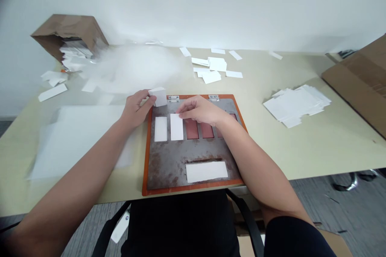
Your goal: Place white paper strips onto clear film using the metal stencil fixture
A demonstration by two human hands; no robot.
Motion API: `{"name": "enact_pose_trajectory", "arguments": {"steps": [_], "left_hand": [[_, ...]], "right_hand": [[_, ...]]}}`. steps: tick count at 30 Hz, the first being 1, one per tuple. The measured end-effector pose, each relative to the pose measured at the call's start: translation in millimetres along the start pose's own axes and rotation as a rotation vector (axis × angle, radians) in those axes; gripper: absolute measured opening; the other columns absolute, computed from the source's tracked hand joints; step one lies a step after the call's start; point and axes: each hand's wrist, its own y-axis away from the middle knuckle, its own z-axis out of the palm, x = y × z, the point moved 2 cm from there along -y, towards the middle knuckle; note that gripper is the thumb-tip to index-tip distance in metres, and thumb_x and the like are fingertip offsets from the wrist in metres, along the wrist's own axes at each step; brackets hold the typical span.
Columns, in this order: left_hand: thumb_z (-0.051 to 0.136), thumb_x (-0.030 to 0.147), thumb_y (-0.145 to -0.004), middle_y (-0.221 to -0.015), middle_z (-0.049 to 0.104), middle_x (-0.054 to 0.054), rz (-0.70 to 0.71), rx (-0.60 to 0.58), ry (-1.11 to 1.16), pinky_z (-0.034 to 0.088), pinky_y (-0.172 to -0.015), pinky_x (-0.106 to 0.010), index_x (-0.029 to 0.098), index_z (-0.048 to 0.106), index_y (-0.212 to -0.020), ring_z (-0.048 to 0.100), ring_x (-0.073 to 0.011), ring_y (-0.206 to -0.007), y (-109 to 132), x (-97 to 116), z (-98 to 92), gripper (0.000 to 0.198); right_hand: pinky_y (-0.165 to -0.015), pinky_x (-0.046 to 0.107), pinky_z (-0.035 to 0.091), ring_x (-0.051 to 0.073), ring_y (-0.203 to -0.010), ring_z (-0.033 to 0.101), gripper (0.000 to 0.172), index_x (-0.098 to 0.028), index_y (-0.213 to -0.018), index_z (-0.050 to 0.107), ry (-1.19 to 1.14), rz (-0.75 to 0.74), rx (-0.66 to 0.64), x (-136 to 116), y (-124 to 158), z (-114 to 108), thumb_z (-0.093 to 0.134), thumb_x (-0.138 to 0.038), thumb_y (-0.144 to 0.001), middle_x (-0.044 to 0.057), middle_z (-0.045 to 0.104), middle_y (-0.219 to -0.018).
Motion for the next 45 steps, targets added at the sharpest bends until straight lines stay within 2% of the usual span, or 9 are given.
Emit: {"name": "enact_pose_trajectory", "arguments": {"steps": [14, 22, 28, 36, 45], "left_hand": [[0.045, 0.041, -0.099, -0.072, 0.051, 0.0, 0.001, -0.007, 0.0, 0.039, -0.069, -0.031, 0.023, 0.041, -0.073, 0.047, -0.0164, -0.071, -0.9, 1.4, 0.0, 0.032], [0.045, 0.04, -0.099, -0.069, 0.05, 0.001, 0.005, -0.002, -0.003, 0.039, -0.067, -0.03, 0.022, 0.04, -0.072, 0.046, -0.0157, -0.069, -1.0, 2.0, -1.0, 0.032], [0.045, 0.04, -0.099, -0.071, 0.052, 0.001, 0.005, -0.001, -0.007, 0.04, -0.069, -0.031, 0.023, 0.042, -0.073, 0.048, -0.0159, -0.07, -1.0, 0.1, -0.2, 0.031], [0.045, 0.041, -0.099, -0.071, 0.052, 0.001, -0.001, 0.001, -0.018, 0.04, -0.068, -0.031, 0.023, 0.043, -0.072, 0.048, -0.0164, -0.07, -0.9, 0.6, 0.2, 0.033], [0.044, 0.04, -0.099, -0.072, 0.053, 0.001, 0.008, -0.006, -0.012, 0.039, -0.069, -0.031, 0.023, 0.043, -0.074, 0.048, -0.0165, -0.071, -1.3, -0.1, -0.1, 0.031]], "right_hand": [[-0.057, 0.026, 0.036, 0.013, -0.073, 0.055, 0.018, -0.024, -0.086, 0.077, -0.001, 0.021, -0.007, -0.9, 0.6, -0.9, 0.076, -0.034, -0.071, 0.001, 0.071, -0.085], [-0.063, 0.026, 0.043, 0.014, -0.076, 0.06, 0.014, -0.024, -0.086, 0.078, 0.023, 0.001, -0.003, -2.5, -0.1, 0.7, 0.073, -0.031, -0.075, 0.002, 0.073, -0.087], [-0.08, 0.033, 0.051, 0.018, -0.086, 0.067, 0.012, -0.024, -0.085, 0.077, 0.042, -0.049, -0.016, -2.6, -0.2, 1.7, 0.072, -0.03, -0.076, 0.003, 0.076, -0.091], [-0.094, 0.039, 0.051, 0.022, -0.096, 0.068, 0.013, -0.024, -0.083, 0.077, 0.1, -0.121, 0.017, -3.1, -0.7, 2.3, 0.072, -0.032, -0.075, 0.003, 0.077, -0.097], [-0.085, 0.038, 0.05, 0.021, -0.089, 0.065, 0.013, -0.024, -0.082, 0.076, 0.189, -0.149, 0.047, 2.8, -3.8, 4.6, 0.071, -0.033, -0.075, 0.002, 0.074, -0.091]]}}
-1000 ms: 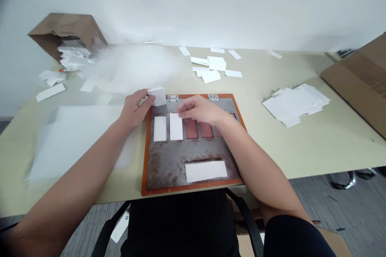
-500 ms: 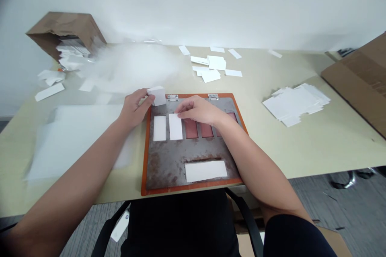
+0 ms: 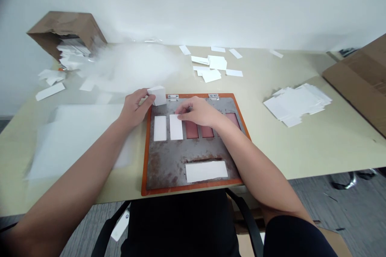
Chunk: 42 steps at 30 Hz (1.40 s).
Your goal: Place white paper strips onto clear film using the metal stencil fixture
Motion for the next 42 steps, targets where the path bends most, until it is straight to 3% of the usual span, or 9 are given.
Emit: {"name": "enact_pose_trajectory", "arguments": {"steps": [17, 20, 23, 26, 30, 36, 42], "left_hand": [[0.043, 0.043, -0.1, -0.076, 0.057, -0.002, 0.004, -0.012, -0.033, 0.043, -0.071, -0.032, 0.023, 0.047, -0.075, 0.051, -0.0182, -0.075, 1.2, -0.4, 0.2, 0.032], [0.044, 0.042, -0.1, -0.074, 0.056, -0.001, 0.011, -0.024, -0.041, 0.043, -0.072, -0.032, 0.023, 0.048, -0.076, 0.052, -0.0185, -0.075, 1.6, 2.9, -0.5, 0.031], [0.045, 0.041, -0.099, -0.072, 0.055, -0.001, 0.027, -0.038, -0.04, 0.044, -0.073, -0.033, 0.023, 0.049, -0.078, 0.053, -0.0188, -0.075, 1.6, 5.7, -0.8, 0.028], [0.044, 0.04, -0.099, -0.074, 0.057, -0.001, 0.035, -0.044, -0.033, 0.045, -0.074, -0.033, 0.023, 0.051, -0.08, 0.054, -0.0193, -0.078, 1.6, 6.5, -1.0, 0.027], [0.044, 0.04, -0.099, -0.073, 0.055, -0.001, 0.04, -0.042, -0.022, 0.044, -0.073, -0.032, 0.023, 0.05, -0.078, 0.054, -0.0189, -0.076, 1.5, 6.5, -1.3, 0.028], [0.043, 0.042, -0.1, -0.076, 0.061, -0.002, 0.042, -0.054, -0.014, 0.045, -0.074, -0.032, 0.023, 0.056, -0.084, 0.056, -0.0193, -0.078, 2.0, 6.1, -1.6, 0.028], [0.04, 0.046, -0.102, -0.086, 0.067, -0.005, 0.033, -0.051, -0.017, 0.046, -0.078, -0.033, 0.023, 0.06, -0.092, 0.059, -0.0208, -0.086, 2.8, 2.6, 0.1, 0.032]], "right_hand": [[-0.064, 0.031, 0.043, 0.015, -0.066, 0.055, 0.016, -0.022, -0.079, 0.071, 0.08, -0.028, -0.016, 0.9, 1.3, 1.3, 0.077, -0.035, -0.071, 0.0, 0.064, -0.075], [-0.064, 0.031, 0.044, 0.013, -0.065, 0.052, 0.021, -0.022, -0.094, 0.072, 0.138, -0.24, 0.197, -4.6, 3.5, 2.6, 0.069, -0.037, -0.08, 0.003, 0.066, -0.087], [-0.063, 0.031, 0.044, 0.016, -0.075, 0.057, 0.034, -0.022, -0.121, 0.068, 0.369, -0.428, 0.442, -13.1, 9.3, 6.5, 0.052, -0.033, -0.093, 0.009, 0.065, -0.11], [-0.054, 0.028, 0.039, 0.019, -0.09, 0.062, 0.044, -0.027, -0.138, 0.06, 0.628, -0.418, 0.467, -16.7, 11.3, 13.0, 0.044, -0.031, -0.097, 0.011, 0.061, -0.124], [-0.048, 0.026, 0.035, 0.02, -0.093, 0.063, 0.05, -0.03, -0.147, 0.05, 0.756, -0.37, 0.419, -15.3, 9.0, 16.8, 0.043, -0.031, -0.098, 0.011, 0.058, -0.129], [-0.055, 0.029, 0.044, 0.02, -0.088, 0.063, 0.044, -0.028, -0.141, 0.056, 0.688, -0.382, 0.46, -13.6, 7.9, 15.9, 0.045, -0.033, -0.098, 0.011, 0.061, -0.125], [-0.07, 0.032, 0.049, 0.019, -0.083, 0.062, 0.025, -0.023, -0.107, 0.067, 0.348, -0.435, 0.51, -10.9, 5.9, 15.7, 0.049, -0.037, -0.099, 0.009, 0.069, -0.112]]}}
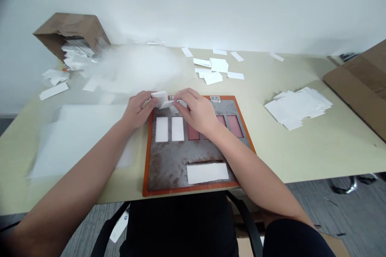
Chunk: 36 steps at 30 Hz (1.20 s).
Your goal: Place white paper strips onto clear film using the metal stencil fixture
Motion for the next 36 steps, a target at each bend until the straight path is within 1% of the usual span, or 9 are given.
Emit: {"name": "enact_pose_trajectory", "arguments": {"steps": [3, 6, 8, 10, 13, 15, 18, 30, 36], "left_hand": [[0.041, 0.044, -0.102, -0.082, 0.064, -0.004, -0.003, 0.003, -0.002, 0.046, -0.076, -0.033, 0.023, 0.059, -0.09, 0.058, -0.0204, -0.083, -0.4, -0.1, -0.2, 0.03], [0.041, 0.043, -0.101, -0.075, 0.059, -0.002, -0.006, 0.007, -0.005, 0.045, -0.073, -0.032, 0.023, 0.055, -0.084, 0.056, -0.0198, -0.078, -1.1, 0.7, -1.0, 0.029], [0.041, 0.043, -0.101, -0.071, 0.055, -0.001, -0.005, 0.006, -0.006, 0.044, -0.071, -0.032, 0.023, 0.051, -0.08, 0.054, -0.0196, -0.075, -1.3, 1.0, -1.3, 0.03], [0.041, 0.043, -0.101, -0.069, 0.052, -0.001, -0.002, 0.006, -0.007, 0.044, -0.07, -0.032, 0.023, 0.046, -0.075, 0.053, -0.0194, -0.074, -1.4, 1.0, -1.4, 0.033], [0.04, 0.044, -0.102, -0.068, 0.051, -0.001, 0.002, 0.004, -0.005, 0.043, -0.069, -0.032, 0.024, 0.043, -0.074, 0.051, -0.019, -0.073, -1.5, 1.1, -1.6, 0.034], [0.039, 0.044, -0.102, -0.068, 0.05, 0.0, 0.006, 0.003, -0.004, 0.043, -0.069, -0.032, 0.024, 0.041, -0.074, 0.05, -0.0186, -0.071, -1.7, 1.4, -1.9, 0.035], [0.039, 0.043, -0.101, -0.067, 0.048, 0.0, 0.01, 0.005, -0.003, 0.042, -0.068, -0.031, 0.024, 0.038, -0.073, 0.049, -0.0182, -0.07, -2.2, 1.0, -2.1, 0.034], [0.039, 0.044, -0.101, -0.066, 0.043, 0.001, -0.013, 0.016, -0.009, 0.038, -0.066, -0.032, 0.023, 0.033, -0.07, 0.044, -0.0177, -0.068, -2.0, -1.2, -0.4, 0.038], [0.04, 0.046, -0.102, -0.065, 0.039, 0.002, -0.008, 0.025, -0.015, 0.036, -0.066, -0.031, 0.023, 0.031, -0.071, 0.043, -0.0171, -0.067, -2.2, -3.2, 0.5, 0.04]], "right_hand": [[-0.069, 0.032, 0.047, 0.013, -0.065, 0.055, 0.02, -0.022, -0.097, 0.065, -0.167, 0.087, -0.001, 2.3, -3.5, -2.4, 0.055, -0.039, -0.095, 0.005, 0.07, -0.097], [-0.061, 0.03, 0.042, 0.01, -0.056, 0.046, 0.023, -0.021, -0.093, 0.064, -0.333, 0.245, -0.001, 6.9, -9.2, -13.0, 0.061, -0.044, -0.09, 0.003, 0.068, -0.094], [-0.062, 0.03, 0.043, 0.011, -0.061, 0.051, 0.025, -0.021, -0.092, 0.066, -0.419, 0.332, -0.034, 11.4, -10.9, -23.0, 0.066, -0.046, -0.085, 0.004, 0.068, -0.093], [-0.068, 0.031, 0.046, 0.015, -0.072, 0.059, 0.027, -0.021, -0.092, 0.068, -0.492, 0.398, -0.142, 16.7, -7.7, -31.4, 0.071, -0.046, -0.082, 0.004, 0.07, -0.088], [-0.077, 0.033, 0.05, 0.017, -0.081, 0.064, 0.032, -0.022, -0.097, 0.073, -0.542, 0.501, -0.29, 25.7, 6.1, -37.9, 0.075, -0.047, -0.078, 0.003, 0.072, -0.087], [-0.081, 0.035, 0.051, 0.018, -0.085, 0.065, 0.034, -0.021, -0.096, 0.074, -0.555, 0.553, -0.315, 32.1, 16.5, -38.0, 0.076, -0.049, -0.076, 0.004, 0.074, -0.09], [-0.076, 0.035, 0.052, 0.019, -0.082, 0.066, 0.035, -0.022, -0.093, 0.076, -0.564, 0.628, -0.305, 41.9, 26.8, -33.5, 0.077, -0.052, -0.074, 0.003, 0.075, -0.088], [-0.083, 0.036, 0.052, 0.018, -0.086, 0.067, 0.027, -0.022, -0.087, 0.076, -0.641, 0.635, -0.3, 47.7, 29.0, -25.0, 0.079, -0.044, -0.071, 0.003, 0.075, -0.092], [-0.072, 0.033, 0.05, 0.017, -0.079, 0.064, 0.022, -0.021, -0.084, 0.075, -0.546, 0.667, -0.318, 41.3, 27.1, -29.4, 0.076, -0.04, -0.073, 0.003, 0.074, -0.086]]}}
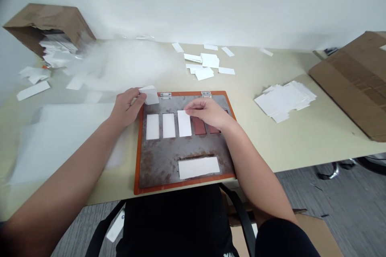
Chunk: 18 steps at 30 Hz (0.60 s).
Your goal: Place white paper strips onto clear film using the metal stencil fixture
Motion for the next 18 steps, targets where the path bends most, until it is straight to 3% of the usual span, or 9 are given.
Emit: {"name": "enact_pose_trajectory", "arguments": {"steps": [4, 11, 18], "left_hand": [[0.04, 0.046, -0.101, -0.065, 0.039, 0.002, 0.004, 0.0, -0.007, 0.034, -0.065, -0.031, 0.023, 0.031, -0.07, 0.041, -0.0164, -0.066, -0.4, 0.6, -0.3, 0.04], [0.04, 0.042, -0.101, -0.064, 0.037, 0.003, 0.024, 0.007, -0.008, 0.034, -0.063, -0.03, 0.023, 0.03, -0.07, 0.04, -0.0155, -0.065, -0.4, 1.1, -0.3, 0.038], [0.041, 0.04, -0.102, -0.064, 0.038, 0.003, 0.036, 0.015, -0.007, 0.034, -0.063, -0.029, 0.023, 0.031, -0.071, 0.04, -0.0151, -0.065, -0.4, 0.3, 0.7, 0.037]], "right_hand": [[-0.071, 0.032, 0.048, 0.016, -0.077, 0.062, 0.021, -0.02, -0.082, 0.075, 0.023, -0.015, 0.011, -2.3, 0.9, -0.9, 0.075, -0.039, -0.073, 0.003, 0.073, -0.084], [-0.081, 0.036, 0.049, 0.019, -0.086, 0.065, 0.018, -0.021, -0.081, 0.077, 0.112, -0.114, 0.05, -1.4, 0.8, -1.2, 0.073, -0.037, -0.075, 0.004, 0.075, -0.09], [-0.078, 0.036, 0.05, 0.02, -0.085, 0.066, 0.016, -0.022, -0.081, 0.078, 0.187, -0.153, 0.073, -0.6, 1.9, 2.2, 0.07, -0.036, -0.078, 0.004, 0.076, -0.092]]}}
